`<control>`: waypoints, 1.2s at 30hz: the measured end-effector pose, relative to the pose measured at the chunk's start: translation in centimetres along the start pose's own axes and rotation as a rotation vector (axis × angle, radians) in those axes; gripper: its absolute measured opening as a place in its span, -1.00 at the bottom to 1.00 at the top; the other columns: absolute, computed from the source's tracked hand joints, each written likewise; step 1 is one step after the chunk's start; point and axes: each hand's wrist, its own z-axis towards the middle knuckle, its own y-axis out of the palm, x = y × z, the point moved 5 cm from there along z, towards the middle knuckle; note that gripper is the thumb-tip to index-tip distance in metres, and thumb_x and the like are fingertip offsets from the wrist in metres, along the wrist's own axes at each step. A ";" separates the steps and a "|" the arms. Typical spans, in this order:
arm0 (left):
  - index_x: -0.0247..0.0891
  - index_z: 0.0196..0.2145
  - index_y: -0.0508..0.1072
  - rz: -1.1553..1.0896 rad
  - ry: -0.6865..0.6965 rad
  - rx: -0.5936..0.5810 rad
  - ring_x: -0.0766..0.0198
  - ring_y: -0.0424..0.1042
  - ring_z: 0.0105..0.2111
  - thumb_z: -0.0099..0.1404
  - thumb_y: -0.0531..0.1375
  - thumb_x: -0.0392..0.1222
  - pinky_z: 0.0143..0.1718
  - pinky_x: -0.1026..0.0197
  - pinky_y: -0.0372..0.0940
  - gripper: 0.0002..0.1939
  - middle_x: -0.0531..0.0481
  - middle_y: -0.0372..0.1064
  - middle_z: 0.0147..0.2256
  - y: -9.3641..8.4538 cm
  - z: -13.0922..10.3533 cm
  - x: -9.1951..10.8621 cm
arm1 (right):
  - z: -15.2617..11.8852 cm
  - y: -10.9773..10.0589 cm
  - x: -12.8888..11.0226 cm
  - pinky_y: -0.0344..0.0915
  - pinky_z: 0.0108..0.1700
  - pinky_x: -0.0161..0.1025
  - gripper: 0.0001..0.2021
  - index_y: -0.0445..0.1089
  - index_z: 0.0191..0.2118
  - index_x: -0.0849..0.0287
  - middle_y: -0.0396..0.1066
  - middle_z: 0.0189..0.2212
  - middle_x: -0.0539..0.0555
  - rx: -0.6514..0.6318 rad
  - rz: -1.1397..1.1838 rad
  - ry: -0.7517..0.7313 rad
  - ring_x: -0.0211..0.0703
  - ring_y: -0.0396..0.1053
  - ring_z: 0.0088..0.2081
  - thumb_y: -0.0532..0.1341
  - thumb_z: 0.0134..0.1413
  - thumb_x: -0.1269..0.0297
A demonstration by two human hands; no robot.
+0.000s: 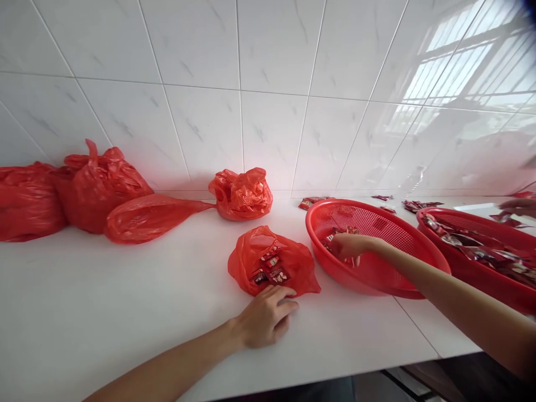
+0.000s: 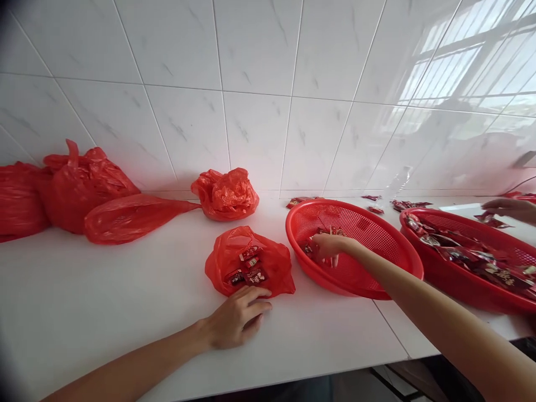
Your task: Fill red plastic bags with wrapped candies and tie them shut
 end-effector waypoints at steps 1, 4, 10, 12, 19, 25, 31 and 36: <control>-0.26 -0.06 0.48 0.004 0.001 0.003 0.14 0.43 -0.09 0.27 0.11 -0.35 0.01 0.05 0.37 -0.70 -0.19 0.39 0.03 0.0 0.0 0.0 | -0.2 -0.1 -0.7 0.32 -0.48 -0.27 -0.92 0.39 -0.59 0.23 0.41 -0.60 0.02 -0.136 0.035 -0.023 -0.21 0.41 -0.56 0.28 -0.21 0.48; -0.25 -0.04 0.47 0.013 0.018 0.003 0.14 0.43 -0.10 0.26 0.12 -0.38 0.00 0.05 0.38 -0.67 -0.18 0.39 0.03 0.2 -0.1 -0.1 | -1.0 -2.1 -4.4 0.35 -0.46 -0.26 -0.93 0.40 -0.47 0.22 0.47 -0.48 0.09 -0.114 0.180 -0.200 -0.16 0.45 -0.48 0.18 -0.06 0.42; -0.24 -0.06 0.47 0.023 0.089 0.015 0.20 0.46 -0.11 0.32 0.03 -0.44 -0.07 0.13 0.42 -0.67 -0.16 0.43 -0.01 -0.1 0.0 0.2 | -2.7 0.3 -13.4 0.41 -0.25 -0.25 -0.83 0.49 -0.23 0.18 0.54 -0.28 0.08 -0.157 0.209 -0.436 -0.15 0.51 -0.31 0.18 0.08 0.36; -0.22 -0.05 0.46 0.021 0.103 0.008 0.21 0.47 -0.12 0.34 0.00 -0.43 -0.08 0.14 0.42 -0.66 -0.15 0.43 -0.02 -0.3 0.0 0.4 | -2.8 2.0 -15.2 0.39 -0.13 -0.22 -0.76 0.51 -0.11 0.13 0.54 -0.16 0.09 -0.159 0.142 -0.497 -0.09 0.50 -0.17 0.17 0.13 0.33; -0.25 -0.04 0.46 0.046 0.145 0.086 0.17 0.47 -0.08 0.31 0.06 -0.37 -0.02 0.11 0.38 -0.68 -0.17 0.45 -0.03 -1.0 -0.1 0.4 | -5.4 4.4 -15.2 0.32 -0.20 -0.16 -0.78 0.51 -0.16 0.05 0.55 -0.25 0.07 -0.155 -0.124 -0.478 0.02 0.47 -0.18 0.14 0.24 0.15; -0.26 -0.03 0.49 0.243 -0.090 0.243 0.06 0.42 -0.01 0.34 0.07 -0.31 0.08 -0.04 0.31 -0.70 -0.21 0.42 0.02 -5.4 0.7 -2.8 | -8.0 6.7 -12.2 0.21 0.22 0.11 -0.41 0.39 0.13 0.08 0.21 0.29 0.24 -0.160 -0.284 -0.396 0.29 0.08 0.34 0.38 -0.04 0.04; -0.28 0.01 0.47 0.604 -0.490 0.358 -0.13 0.38 0.00 0.29 0.16 -0.23 0.19 -0.38 0.09 -0.66 -0.29 0.33 -0.02 -11.1 -0.5 -8.1 | -7.4 7.8 -11.3 0.15 0.31 0.09 -0.69 0.49 -0.15 0.16 0.35 0.17 0.24 -0.024 -0.433 -0.400 0.20 -0.06 0.41 0.24 -0.05 0.58; -0.31 0.18 0.31 0.612 -0.517 0.468 -0.13 0.33 0.03 0.18 0.19 -0.33 0.05 -0.16 0.30 -0.42 -0.28 0.26 -0.05 -15.0 -1.9 -9.8 | -5.5 6.3 -13.2 -0.09 0.40 0.22 -0.74 0.47 -0.16 0.20 0.35 0.16 0.28 0.295 -0.518 -0.518 0.21 -0.12 0.42 0.11 0.14 0.57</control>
